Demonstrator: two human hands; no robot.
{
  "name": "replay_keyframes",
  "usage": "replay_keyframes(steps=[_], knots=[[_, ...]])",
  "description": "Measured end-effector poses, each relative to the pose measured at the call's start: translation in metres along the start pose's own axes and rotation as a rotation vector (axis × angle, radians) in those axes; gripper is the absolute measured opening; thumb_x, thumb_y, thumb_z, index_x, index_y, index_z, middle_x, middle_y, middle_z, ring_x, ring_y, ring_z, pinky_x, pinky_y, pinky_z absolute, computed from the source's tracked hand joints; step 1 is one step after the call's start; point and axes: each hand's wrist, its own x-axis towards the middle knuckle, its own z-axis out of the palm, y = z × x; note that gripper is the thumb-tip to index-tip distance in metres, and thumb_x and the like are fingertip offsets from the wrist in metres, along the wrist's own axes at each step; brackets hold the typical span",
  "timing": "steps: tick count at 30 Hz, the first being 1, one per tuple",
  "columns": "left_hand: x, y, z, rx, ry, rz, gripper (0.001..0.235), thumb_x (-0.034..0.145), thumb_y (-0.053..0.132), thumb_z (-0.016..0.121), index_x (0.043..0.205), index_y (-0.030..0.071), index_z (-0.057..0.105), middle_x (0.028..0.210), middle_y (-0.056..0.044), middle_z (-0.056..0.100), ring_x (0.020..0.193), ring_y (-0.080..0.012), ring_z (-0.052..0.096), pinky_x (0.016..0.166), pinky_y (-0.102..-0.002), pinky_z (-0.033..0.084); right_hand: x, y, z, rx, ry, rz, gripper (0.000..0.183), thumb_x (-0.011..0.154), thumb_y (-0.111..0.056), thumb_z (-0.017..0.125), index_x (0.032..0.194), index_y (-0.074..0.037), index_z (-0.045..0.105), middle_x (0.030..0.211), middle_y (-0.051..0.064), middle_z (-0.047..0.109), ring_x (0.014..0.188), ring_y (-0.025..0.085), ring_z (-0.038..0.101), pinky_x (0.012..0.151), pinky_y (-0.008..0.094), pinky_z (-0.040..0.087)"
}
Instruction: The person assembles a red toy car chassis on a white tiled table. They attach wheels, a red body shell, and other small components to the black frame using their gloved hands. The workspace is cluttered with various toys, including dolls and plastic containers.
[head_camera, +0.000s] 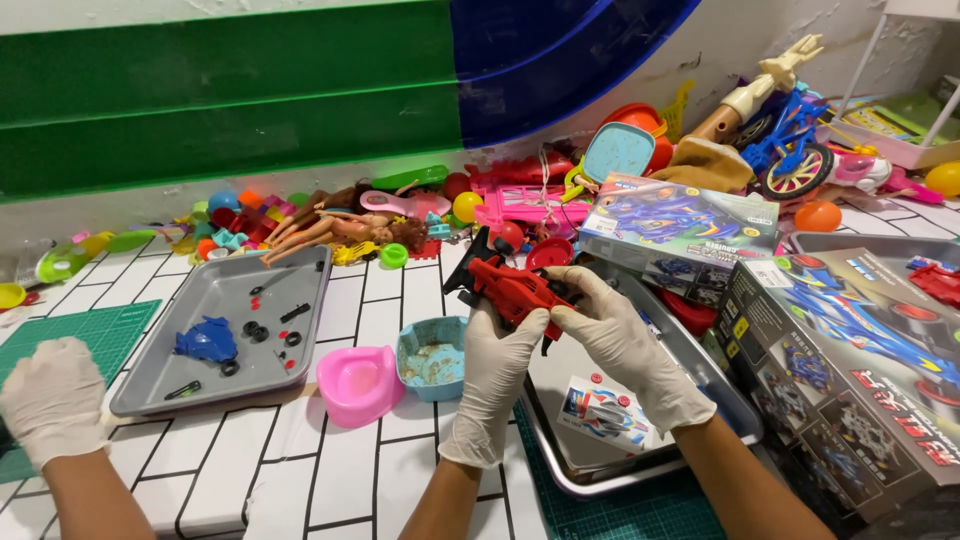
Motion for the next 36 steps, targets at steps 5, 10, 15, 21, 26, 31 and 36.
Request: replay_keyframes(steps=[5,10,15,21,26,31,36], knots=[[0.0,0.01,0.001,0.056,0.035,-0.032,0.065,0.086,0.016,0.077,0.145,0.008,0.051,0.124,-0.018,0.067,0.117,-0.0288,0.064,0.095,-0.046,0.056,-0.004,-0.015,-0.005,-0.131,0.002,0.053,0.059,0.085,-0.023,0.08,0.141,-0.015,0.061,0.134,0.013,0.063,0.119,0.023,0.061,0.108,0.043,0.047],[-0.005,0.019,0.0,0.14,0.016,-0.049,0.062,0.086,0.016,0.076,0.143,0.008,0.054,0.124,-0.019,0.068,0.119,-0.0304,0.063,0.098,-0.047,0.054,-0.006,-0.027,-0.004,-0.259,0.006,0.063,0.062,0.084,-0.032,0.08,0.142,-0.019,0.062,0.135,0.011,0.063,0.118,0.026,0.06,0.106,0.047,0.048],[-0.009,0.017,0.006,0.101,0.067,-0.056,0.044,0.085,0.017,0.076,0.127,0.007,0.068,0.11,-0.017,0.074,0.106,-0.0281,0.069,0.09,-0.045,0.058,-0.012,-0.037,0.003,-0.34,-0.068,0.076,0.056,0.085,-0.034,0.078,0.136,-0.015,0.065,0.123,0.011,0.071,0.113,0.023,0.068,0.103,0.042,0.052],[-0.018,0.031,0.01,0.035,0.125,0.002,0.047,0.086,0.017,0.075,0.129,0.004,0.063,0.112,-0.019,0.069,0.105,-0.028,0.062,0.094,-0.049,0.054,-0.009,-0.035,-0.001,-0.253,-0.076,0.022,0.046,0.086,-0.023,0.077,0.129,-0.008,0.069,0.111,0.013,0.074,0.104,0.023,0.067,0.099,0.044,0.053],[-0.02,0.045,0.009,0.002,0.123,-0.023,0.051,0.088,0.021,0.075,0.133,0.006,0.055,0.112,-0.015,0.066,0.104,-0.0269,0.061,0.09,-0.049,0.056,-0.013,-0.036,-0.007,-0.156,-0.083,0.035,0.042,0.091,-0.022,0.07,0.129,-0.003,0.067,0.112,0.015,0.074,0.107,0.025,0.068,0.101,0.044,0.051],[-0.012,0.025,0.007,0.099,-0.04,-0.018,0.05,0.081,0.029,0.084,0.126,0.016,0.064,0.107,-0.01,0.074,0.103,-0.0218,0.068,0.088,-0.043,0.059,-0.01,-0.031,-0.006,-0.008,-0.06,0.082,0.05,0.084,-0.031,0.078,0.126,-0.007,0.068,0.109,0.006,0.07,0.104,0.018,0.063,0.1,0.04,0.05],[-0.036,0.047,0.018,0.098,-0.15,-0.157,0.04,0.085,0.023,0.079,0.123,0.012,0.071,0.113,-0.012,0.075,0.108,-0.0234,0.068,0.09,-0.04,0.059,-0.014,-0.032,-0.007,0.001,0.071,0.17,0.045,0.078,-0.021,0.088,0.119,-0.012,0.073,0.104,0.004,0.071,0.099,0.019,0.064,0.1,0.037,0.049]])
